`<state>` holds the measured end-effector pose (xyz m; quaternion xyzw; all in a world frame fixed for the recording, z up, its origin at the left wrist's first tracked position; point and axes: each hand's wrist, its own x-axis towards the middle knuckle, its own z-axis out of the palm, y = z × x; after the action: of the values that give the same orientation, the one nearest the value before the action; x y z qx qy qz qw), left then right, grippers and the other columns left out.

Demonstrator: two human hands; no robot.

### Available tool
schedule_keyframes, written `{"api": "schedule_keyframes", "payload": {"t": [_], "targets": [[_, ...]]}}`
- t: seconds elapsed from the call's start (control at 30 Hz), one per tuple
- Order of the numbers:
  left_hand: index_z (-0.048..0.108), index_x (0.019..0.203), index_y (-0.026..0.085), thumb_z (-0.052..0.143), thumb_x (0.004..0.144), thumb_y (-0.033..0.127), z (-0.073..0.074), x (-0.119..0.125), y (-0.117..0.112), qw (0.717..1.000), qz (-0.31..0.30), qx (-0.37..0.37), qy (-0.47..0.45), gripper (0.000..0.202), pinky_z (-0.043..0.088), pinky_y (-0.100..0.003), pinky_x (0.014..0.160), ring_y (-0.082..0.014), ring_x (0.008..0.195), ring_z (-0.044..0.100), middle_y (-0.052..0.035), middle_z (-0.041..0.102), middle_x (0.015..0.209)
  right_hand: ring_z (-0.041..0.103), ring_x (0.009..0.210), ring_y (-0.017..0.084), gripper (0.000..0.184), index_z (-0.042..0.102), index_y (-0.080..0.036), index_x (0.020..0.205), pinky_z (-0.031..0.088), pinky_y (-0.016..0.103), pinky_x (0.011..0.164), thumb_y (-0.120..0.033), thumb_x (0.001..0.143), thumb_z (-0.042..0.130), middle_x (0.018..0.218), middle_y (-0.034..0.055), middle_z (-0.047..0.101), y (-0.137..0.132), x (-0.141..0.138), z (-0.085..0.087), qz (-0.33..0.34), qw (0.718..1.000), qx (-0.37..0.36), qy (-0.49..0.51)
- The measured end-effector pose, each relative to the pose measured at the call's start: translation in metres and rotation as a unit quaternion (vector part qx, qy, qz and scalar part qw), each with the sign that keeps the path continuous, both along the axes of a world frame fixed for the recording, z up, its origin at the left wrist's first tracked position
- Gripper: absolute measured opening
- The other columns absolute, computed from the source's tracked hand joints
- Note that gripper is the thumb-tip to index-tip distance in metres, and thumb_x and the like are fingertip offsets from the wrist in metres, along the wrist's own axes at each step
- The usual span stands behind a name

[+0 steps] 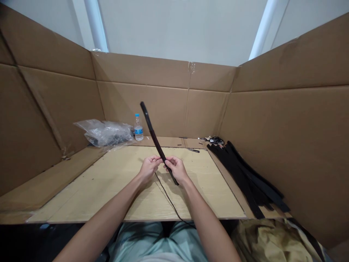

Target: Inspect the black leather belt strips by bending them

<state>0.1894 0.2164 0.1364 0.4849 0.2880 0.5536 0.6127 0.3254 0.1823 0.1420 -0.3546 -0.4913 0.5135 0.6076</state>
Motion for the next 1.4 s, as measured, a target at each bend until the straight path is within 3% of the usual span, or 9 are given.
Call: {"api": "schedule_keyframes", "payload": {"t": [0.1,0.2,0.37,0.47,0.63,0.9,1.0,1.17,1.4], "targets": [[0.052,0.067,0.013,0.088,0.039,0.041,0.0007,0.0012,-0.0011,1.0,0.004,-0.008,0.005,0.054,0.011,-0.019,0.039,-0.0004,0.037,0.024,0.0087,0.04,0.048,0.06,0.067,0.012,0.047,0.066,-0.015,0.088,0.046,0.023,0.063,-0.035,0.051,0.086,0.076,0.0021,0.068,0.0022,-0.0005,-0.003,0.017,1.0,0.003,0.001],[0.049,0.063,0.014,0.088,0.04,0.04,0.0017,0.0004,-0.0012,1.0,-0.008,-0.011,0.0,0.052,0.01,-0.019,0.039,-0.0002,0.036,0.022,0.0107,0.034,0.045,0.061,0.07,0.012,0.042,0.068,-0.015,0.087,0.049,0.025,0.068,-0.031,0.053,0.085,0.082,0.0031,0.069,0.0016,-0.0007,-0.0032,0.036,0.999,0.016,-0.028],[0.044,0.059,0.016,0.087,0.041,0.04,0.0024,-0.0016,-0.0008,1.0,-0.016,-0.009,-0.001,0.052,0.01,-0.018,0.038,-0.0003,0.034,0.021,0.0106,0.034,0.042,0.056,0.051,0.011,0.044,0.058,-0.016,0.085,0.046,0.024,0.043,-0.037,0.056,0.084,0.073,-0.0011,0.062,-0.0026,-0.0014,-0.0024,0.039,0.998,0.003,-0.046],[0.045,0.06,0.015,0.086,0.044,0.042,0.0027,-0.0026,-0.0014,1.0,-0.025,-0.002,0.005,0.052,0.01,-0.018,0.038,-0.0006,0.034,0.023,0.007,0.044,0.044,0.055,0.047,0.01,0.047,0.047,-0.018,0.081,0.041,0.021,0.04,-0.043,0.059,0.082,0.071,-0.0024,0.062,-0.0044,-0.0019,-0.0006,0.042,0.998,0.006,-0.042],[0.047,0.061,0.014,0.084,0.048,0.046,0.0028,-0.0037,-0.0009,1.0,-0.012,0.008,0.006,0.051,0.012,-0.019,0.039,-0.0001,0.035,0.026,-0.0009,0.059,0.056,0.057,0.056,0.01,0.047,0.047,-0.018,0.079,0.044,0.022,0.051,-0.052,0.065,0.076,0.074,-0.0008,0.064,-0.004,-0.0008,0.0006,0.071,0.997,-0.007,0.016],[0.055,0.068,0.012,0.087,0.042,0.036,0.0035,-0.004,0.0,0.999,-0.048,-0.002,0.009,0.047,0.011,-0.02,0.04,-0.0007,0.037,0.027,0.0047,0.049,0.049,0.061,0.073,0.013,0.044,0.064,-0.017,0.09,0.048,0.026,0.071,-0.024,0.052,0.084,0.079,0.001,0.066,0.0024,0.0001,-0.0048,0.035,0.998,0.035,-0.038],[0.049,0.062,0.014,0.086,0.044,0.039,0.002,-0.0046,-0.0002,0.999,-0.052,0.004,0.01,0.048,0.01,-0.019,0.04,-0.001,0.035,0.024,0.0085,0.039,0.043,0.059,0.065,0.012,0.037,0.06,-0.016,0.079,0.051,0.026,0.062,-0.028,0.054,0.084,0.074,-0.0001,0.063,-0.0002,0.0,-0.0036,0.039,0.995,0.043,-0.075],[0.045,0.059,0.016,0.084,0.049,0.048,-0.0007,-0.0045,0.0005,0.999,-0.048,0.018,0.018,0.051,0.009,-0.019,0.04,-0.0009,0.035,0.02,0.0092,0.034,0.041,0.054,0.047,0.01,0.049,0.04,-0.02,0.074,0.043,0.022,0.042,-0.037,0.059,0.083,0.067,-0.0051,0.057,-0.0057,0.0019,-0.0011,0.057,0.994,0.047,-0.076],[0.044,0.061,0.016,0.082,0.051,0.049,0.0003,-0.0052,0.0026,1.0,-0.003,0.011,0.002,0.052,0.009,-0.019,0.039,-0.001,0.035,0.021,0.0061,0.043,0.045,0.053,0.056,0.009,0.042,0.048,-0.018,0.078,0.041,0.022,0.052,-0.05,0.07,0.074,0.076,0.0018,0.066,-0.0051,0.0022,0.0012,0.079,0.996,0.032,-0.022]]}}
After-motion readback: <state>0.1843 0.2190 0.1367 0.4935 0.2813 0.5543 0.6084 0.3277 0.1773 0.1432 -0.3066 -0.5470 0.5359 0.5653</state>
